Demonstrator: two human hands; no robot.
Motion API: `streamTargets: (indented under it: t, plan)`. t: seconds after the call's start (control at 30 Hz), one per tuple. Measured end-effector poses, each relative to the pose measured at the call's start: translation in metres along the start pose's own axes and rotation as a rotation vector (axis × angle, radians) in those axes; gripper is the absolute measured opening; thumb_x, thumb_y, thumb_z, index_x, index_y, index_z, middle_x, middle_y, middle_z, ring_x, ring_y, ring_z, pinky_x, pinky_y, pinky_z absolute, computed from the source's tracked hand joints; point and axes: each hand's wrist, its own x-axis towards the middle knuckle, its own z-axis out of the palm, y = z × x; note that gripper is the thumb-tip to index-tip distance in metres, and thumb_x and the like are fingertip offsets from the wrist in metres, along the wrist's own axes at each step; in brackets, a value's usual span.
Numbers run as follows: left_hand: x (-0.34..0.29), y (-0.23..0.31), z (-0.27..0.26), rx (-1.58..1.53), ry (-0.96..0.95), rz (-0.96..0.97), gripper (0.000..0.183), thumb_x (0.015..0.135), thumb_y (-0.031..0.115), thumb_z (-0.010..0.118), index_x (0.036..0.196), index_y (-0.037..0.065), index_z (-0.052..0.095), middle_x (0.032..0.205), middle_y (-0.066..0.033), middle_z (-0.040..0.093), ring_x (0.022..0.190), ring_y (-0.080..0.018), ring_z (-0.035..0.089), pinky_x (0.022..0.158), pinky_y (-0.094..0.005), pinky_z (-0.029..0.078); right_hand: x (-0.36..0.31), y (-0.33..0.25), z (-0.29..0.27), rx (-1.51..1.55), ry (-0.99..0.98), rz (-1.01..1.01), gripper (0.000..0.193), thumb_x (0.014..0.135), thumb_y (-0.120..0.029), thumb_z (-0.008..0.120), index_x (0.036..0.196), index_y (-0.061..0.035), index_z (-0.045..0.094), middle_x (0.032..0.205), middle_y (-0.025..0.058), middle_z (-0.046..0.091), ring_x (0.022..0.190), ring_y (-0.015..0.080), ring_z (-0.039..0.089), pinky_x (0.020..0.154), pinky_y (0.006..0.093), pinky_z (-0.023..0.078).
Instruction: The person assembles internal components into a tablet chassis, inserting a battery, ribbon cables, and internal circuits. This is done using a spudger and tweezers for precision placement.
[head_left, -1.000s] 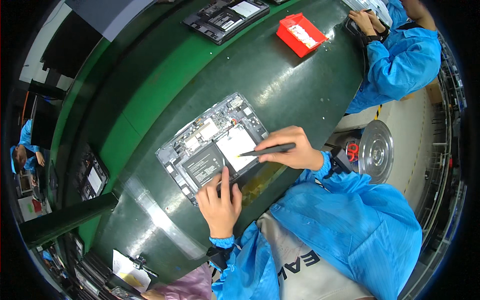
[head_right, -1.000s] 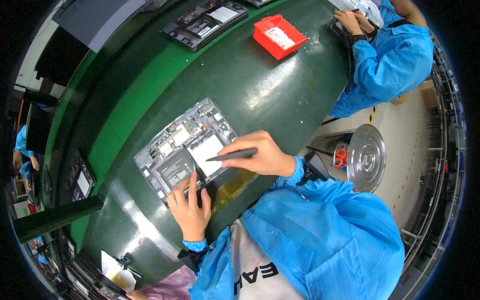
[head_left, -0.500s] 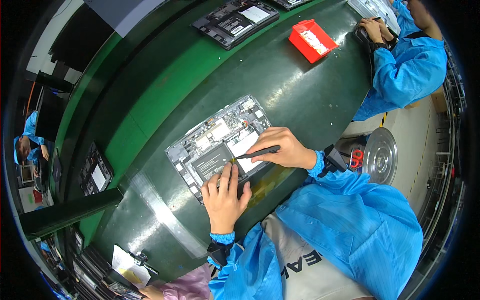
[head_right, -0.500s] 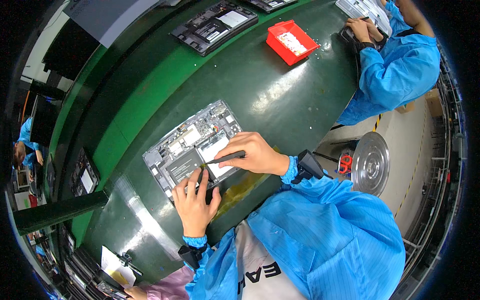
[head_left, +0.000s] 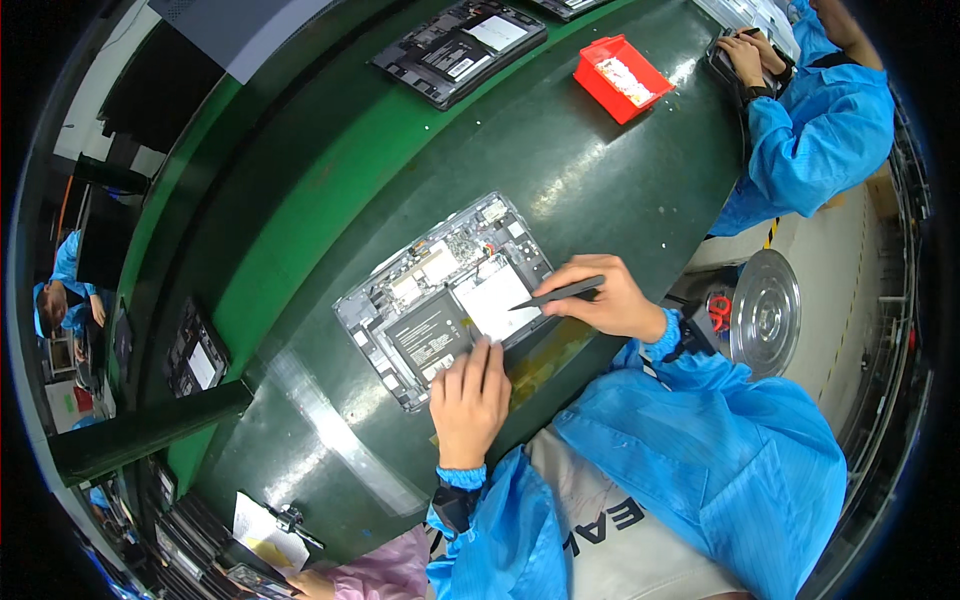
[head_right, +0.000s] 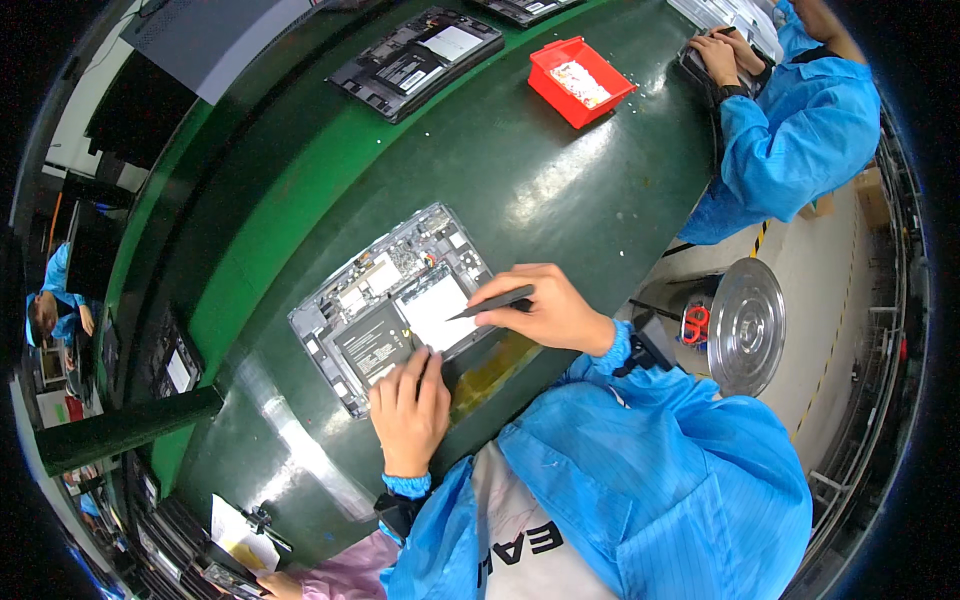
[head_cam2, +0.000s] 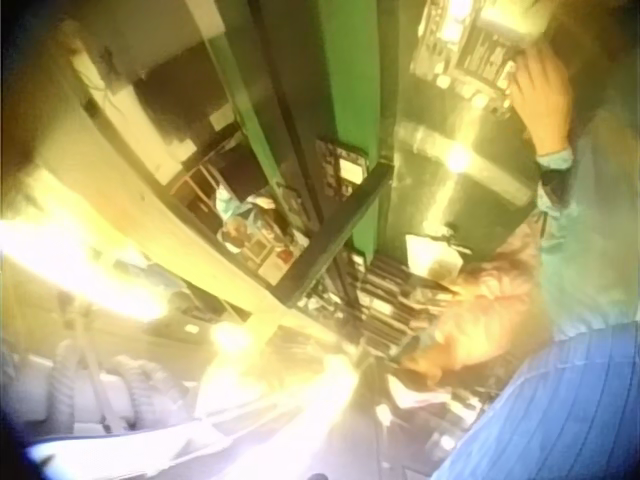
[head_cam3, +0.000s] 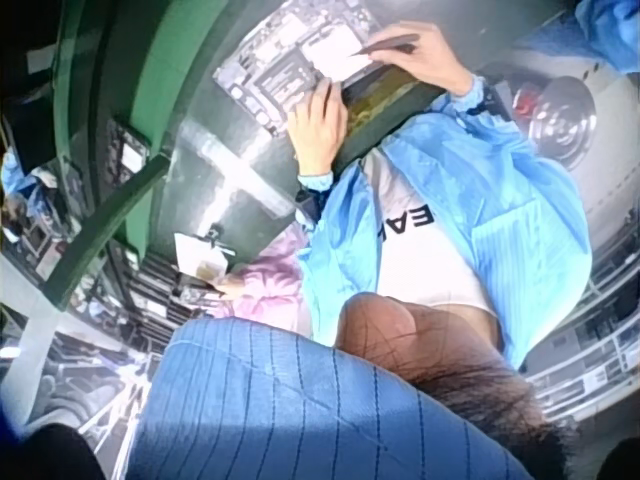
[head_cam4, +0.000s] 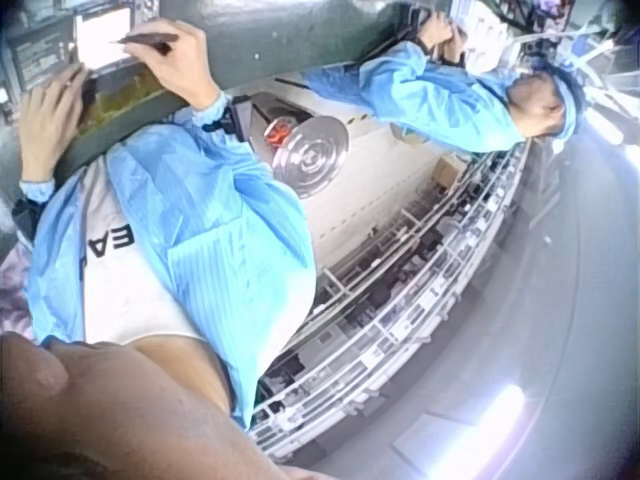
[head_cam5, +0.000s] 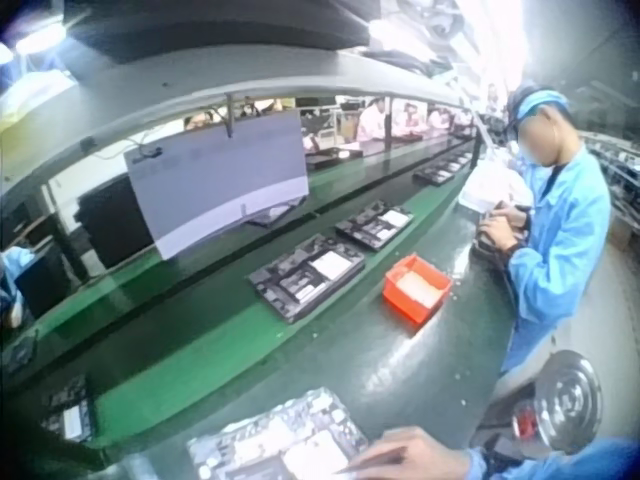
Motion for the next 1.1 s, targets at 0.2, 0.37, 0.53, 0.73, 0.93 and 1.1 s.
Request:
streamTargets:
  t: [0.2, 0.37, 0.53, 0.73, 0.93, 1.1]
  plan:
    - [-0.041, 0.019, 0.001, -0.028, 0.097, -0.037, 0.033, 0.083, 0.011, 0.072, 0.116, 0.011, 0.076, 0.117, -0.0018, 0.072, 0.098, -0.0225, 0.064, 0.088, -0.04, 0.05, -0.04, 0.001, -0.017, 0.087, 0.038, 0.153, 0.017, 0.09, -0.012, 0.083, 0.105, -0.0058, 0.079, 0.092, 0.0068, 0.077, 0.063, 0.0101, 0.059, 0.056, 0.0275, 0.044]
    - [-0.004, 0.008, -0.006, -0.016, 0.15, -0.193, 0.038, 0.077, -0.002, 0.074, 0.113, 0.008, 0.076, 0.118, -0.0041, 0.072, 0.093, -0.027, 0.063, 0.085, -0.04, 0.05, -0.058, 0.01, 0.002, 0.154, 0.021, 0.255, 0.017, 0.094, -0.017, 0.081, 0.106, -0.0052, 0.078, 0.089, 0.0046, 0.075, 0.061, 0.0071, 0.055, 0.054, 0.0268, 0.04]
    - [-0.026, 0.022, 0.002, -0.183, -0.046, -0.013, 0.041, 0.08, 0.004, 0.073, 0.121, 0.009, 0.075, 0.115, -0.0067, 0.068, 0.099, -0.0263, 0.063, 0.085, -0.0399, 0.05, -0.058, -0.001, 0.005, 0.043, -0.117, 0.169, 0.02, 0.092, -0.016, 0.081, 0.107, -0.0042, 0.076, 0.092, 0.0075, 0.075, 0.065, 0.0122, 0.061, 0.058, 0.0284, 0.047]
    - [-0.042, 0.043, 0.016, -0.17, -0.162, -0.078, 0.042, 0.085, 0.019, 0.074, 0.127, 0.013, 0.075, 0.129, -0.0102, 0.063, 0.112, -0.0305, 0.059, 0.093, -0.0429, 0.05, -0.057, -0.001, 0.016, -0.021, -0.171, 0.048, 0.019, 0.093, -0.013, 0.078, 0.109, -0.0029, 0.074, 0.104, 0.0136, 0.075, 0.089, 0.031, 0.073, 0.076, 0.0382, 0.058]
    - [-0.039, 0.046, 0.008, -0.155, -0.249, -0.095, 0.043, 0.085, 0.019, 0.072, 0.127, 0.012, 0.075, 0.131, -0.0122, 0.061, 0.116, -0.032, 0.056, 0.097, -0.0448, 0.049, -0.052, -0.011, 0.022, 0.009, -0.246, 0.009, 0.022, 0.092, -0.008, 0.077, 0.113, -0.001, 0.073, 0.1, 0.0146, 0.075, 0.088, 0.0343, 0.072, 0.077, 0.0408, 0.058]
    - [-0.033, 0.048, 0.001, -0.128, -0.28, -0.119, 0.042, 0.085, 0.019, 0.072, 0.126, 0.012, 0.075, 0.131, -0.0117, 0.062, 0.116, -0.0319, 0.057, 0.098, -0.0442, 0.048, -0.049, -0.014, 0.021, 0.054, -0.228, -0.012, 0.023, 0.09, -0.005, 0.078, 0.112, -0.0012, 0.074, 0.097, 0.0141, 0.075, 0.083, 0.0316, 0.073, 0.072, 0.0374, 0.058]
